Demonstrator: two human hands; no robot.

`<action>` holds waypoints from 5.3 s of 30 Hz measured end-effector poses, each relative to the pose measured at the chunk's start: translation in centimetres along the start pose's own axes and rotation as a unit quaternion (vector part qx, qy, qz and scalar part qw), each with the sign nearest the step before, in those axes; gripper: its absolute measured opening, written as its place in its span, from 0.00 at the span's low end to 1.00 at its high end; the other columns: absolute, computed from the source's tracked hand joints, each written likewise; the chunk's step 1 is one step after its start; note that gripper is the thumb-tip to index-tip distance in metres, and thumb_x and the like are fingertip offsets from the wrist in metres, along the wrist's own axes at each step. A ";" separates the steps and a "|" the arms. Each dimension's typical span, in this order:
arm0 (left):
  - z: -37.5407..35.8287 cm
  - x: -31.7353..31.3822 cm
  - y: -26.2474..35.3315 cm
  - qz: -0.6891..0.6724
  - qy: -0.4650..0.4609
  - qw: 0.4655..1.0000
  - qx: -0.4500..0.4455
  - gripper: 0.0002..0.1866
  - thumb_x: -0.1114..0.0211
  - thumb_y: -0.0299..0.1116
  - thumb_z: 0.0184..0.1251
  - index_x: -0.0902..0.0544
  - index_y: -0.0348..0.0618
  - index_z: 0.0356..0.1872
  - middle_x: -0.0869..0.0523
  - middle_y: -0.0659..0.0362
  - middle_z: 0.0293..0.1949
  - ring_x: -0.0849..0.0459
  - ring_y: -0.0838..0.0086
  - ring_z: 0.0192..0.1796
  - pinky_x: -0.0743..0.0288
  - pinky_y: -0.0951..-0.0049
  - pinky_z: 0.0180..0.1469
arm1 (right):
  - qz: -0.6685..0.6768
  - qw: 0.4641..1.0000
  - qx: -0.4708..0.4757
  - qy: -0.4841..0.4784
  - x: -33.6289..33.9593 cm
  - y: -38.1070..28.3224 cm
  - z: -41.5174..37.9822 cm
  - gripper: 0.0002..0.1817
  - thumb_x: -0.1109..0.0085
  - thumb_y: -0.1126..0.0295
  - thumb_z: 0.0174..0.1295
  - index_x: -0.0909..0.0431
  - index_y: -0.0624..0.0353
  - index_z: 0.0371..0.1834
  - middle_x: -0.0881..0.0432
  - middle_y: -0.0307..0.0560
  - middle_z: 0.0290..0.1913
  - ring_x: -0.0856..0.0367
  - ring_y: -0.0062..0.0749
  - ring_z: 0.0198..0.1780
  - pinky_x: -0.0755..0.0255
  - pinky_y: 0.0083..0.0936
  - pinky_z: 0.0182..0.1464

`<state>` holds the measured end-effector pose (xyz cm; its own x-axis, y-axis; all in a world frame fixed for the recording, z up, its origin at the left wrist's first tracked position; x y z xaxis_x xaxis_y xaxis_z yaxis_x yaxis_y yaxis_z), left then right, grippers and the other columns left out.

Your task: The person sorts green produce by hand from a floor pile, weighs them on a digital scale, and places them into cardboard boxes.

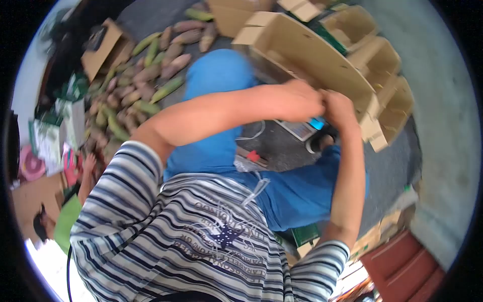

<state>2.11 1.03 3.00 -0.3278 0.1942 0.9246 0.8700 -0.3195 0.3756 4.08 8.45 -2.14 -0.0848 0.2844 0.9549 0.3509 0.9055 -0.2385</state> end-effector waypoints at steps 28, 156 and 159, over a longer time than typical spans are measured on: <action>-65.3 -28.9 -6.7 0.008 -0.057 0.474 0.879 0.23 0.37 0.38 0.53 0.29 0.48 0.52 0.27 0.54 0.52 0.28 0.59 0.57 0.32 0.57 0.55 | -0.011 0.995 -0.092 0.034 3.3 -2.6 -1.3 0.15 0.45 0.64 0.62 0.24 0.62 0.47 0.20 0.53 0.44 0.20 0.43 0.44 0.28 0.32 0.46; -20.0 0.0 -18.5 -0.371 0.486 0.760 0.219 0.23 0.30 0.40 0.55 0.25 0.37 0.47 0.20 0.54 0.42 0.19 0.71 0.44 0.23 0.73 0.44 | -0.018 0.997 -0.054 -0.051 -1.5 -1.3 0.5 0.15 0.51 0.77 0.54 0.24 0.59 0.46 0.21 0.59 0.41 0.23 0.53 0.45 0.29 0.40 0.45; -29.8 -9.7 -21.4 -0.175 0.394 0.811 0.394 0.25 0.34 0.49 0.54 0.23 0.34 0.40 0.21 0.44 0.40 0.21 0.54 0.44 0.27 0.61 0.45 | -0.027 0.996 -0.057 -0.062 -1.9 -0.7 0.4 0.15 0.50 0.75 0.54 0.23 0.57 0.45 0.20 0.57 0.40 0.23 0.53 0.45 0.29 0.39 0.45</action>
<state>-24.26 -21.67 -12.11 -0.4690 -0.6082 0.6404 0.5359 0.3804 0.7537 3.61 7.43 -3.92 -0.2183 0.2792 0.9351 0.4464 0.8807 -0.1587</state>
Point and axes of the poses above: each hand's wrist, its own z-axis towards the middle knuckle, its own x-axis out of the back of the hand, y = z × x, the point moved 9 cm from there along z, towards the middle knuckle
